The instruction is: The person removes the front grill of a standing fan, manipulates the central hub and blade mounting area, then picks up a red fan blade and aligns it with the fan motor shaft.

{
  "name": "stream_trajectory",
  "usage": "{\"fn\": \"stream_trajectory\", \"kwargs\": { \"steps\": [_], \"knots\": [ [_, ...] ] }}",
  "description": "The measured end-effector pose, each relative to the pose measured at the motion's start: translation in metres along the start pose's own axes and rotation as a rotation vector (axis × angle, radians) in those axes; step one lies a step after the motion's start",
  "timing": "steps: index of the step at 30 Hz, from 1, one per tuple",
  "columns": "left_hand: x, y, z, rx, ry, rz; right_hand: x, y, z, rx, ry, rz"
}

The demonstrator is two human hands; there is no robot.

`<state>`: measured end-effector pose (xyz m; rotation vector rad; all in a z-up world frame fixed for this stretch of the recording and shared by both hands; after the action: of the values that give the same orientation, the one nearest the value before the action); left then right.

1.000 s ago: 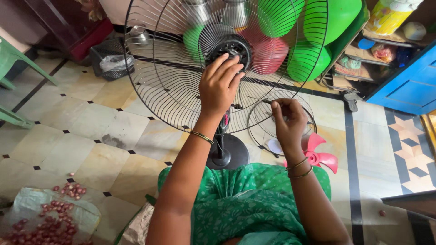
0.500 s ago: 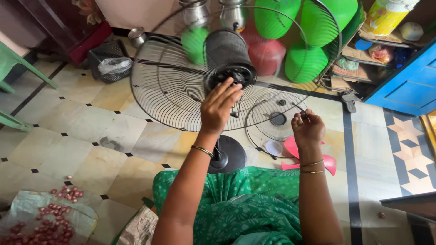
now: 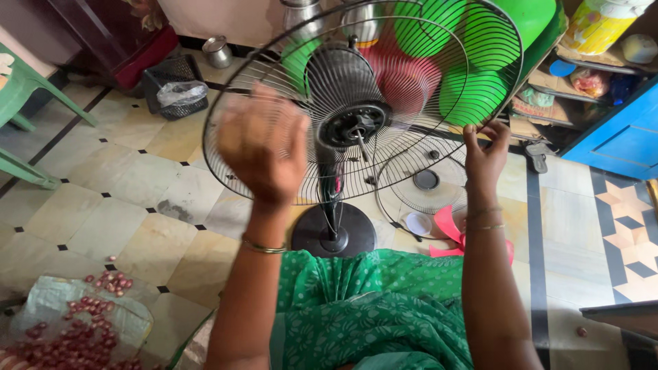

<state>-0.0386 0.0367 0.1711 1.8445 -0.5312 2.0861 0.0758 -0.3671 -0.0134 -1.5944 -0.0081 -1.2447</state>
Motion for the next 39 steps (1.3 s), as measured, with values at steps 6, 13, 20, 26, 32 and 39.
{"fn": "stream_trajectory", "kwargs": {
  "steps": [6,13,20,26,32,39],
  "knots": [
    [0.015,-0.082,-0.008,-0.257,-0.164,-0.607,0.018,-0.022,0.024,0.028,-0.173,0.204],
    [-0.013,-0.094,-0.028,-0.264,-0.055,-0.567,0.031,-0.05,0.044,0.06,-0.214,0.124],
    [-0.003,-0.087,-0.015,-0.281,-0.062,-0.563,0.017,-0.034,0.034,-0.023,-0.124,0.131],
    [0.012,-0.077,0.0,-0.296,-0.093,-0.523,0.006,-0.012,0.024,-0.036,-0.067,0.155],
    [0.013,-0.068,0.008,-0.301,-0.088,-0.478,0.001,-0.001,0.015,-0.09,-0.066,0.157],
    [0.013,-0.067,-0.01,-0.102,-0.049,-0.433,-0.014,0.003,0.012,0.331,-0.007,0.478]
  ]
}}
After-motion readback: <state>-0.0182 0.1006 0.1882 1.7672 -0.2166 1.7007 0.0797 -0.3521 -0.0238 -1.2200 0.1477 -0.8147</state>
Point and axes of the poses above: each hand's wrist, its own x-axis towards the middle knuckle, its own z-axis out of the palm, y = z × x, the point moved 6 cm from there along x, towards the middle knuckle, and after that the axes turned 9 degrees about y, right-handed, at the moved point
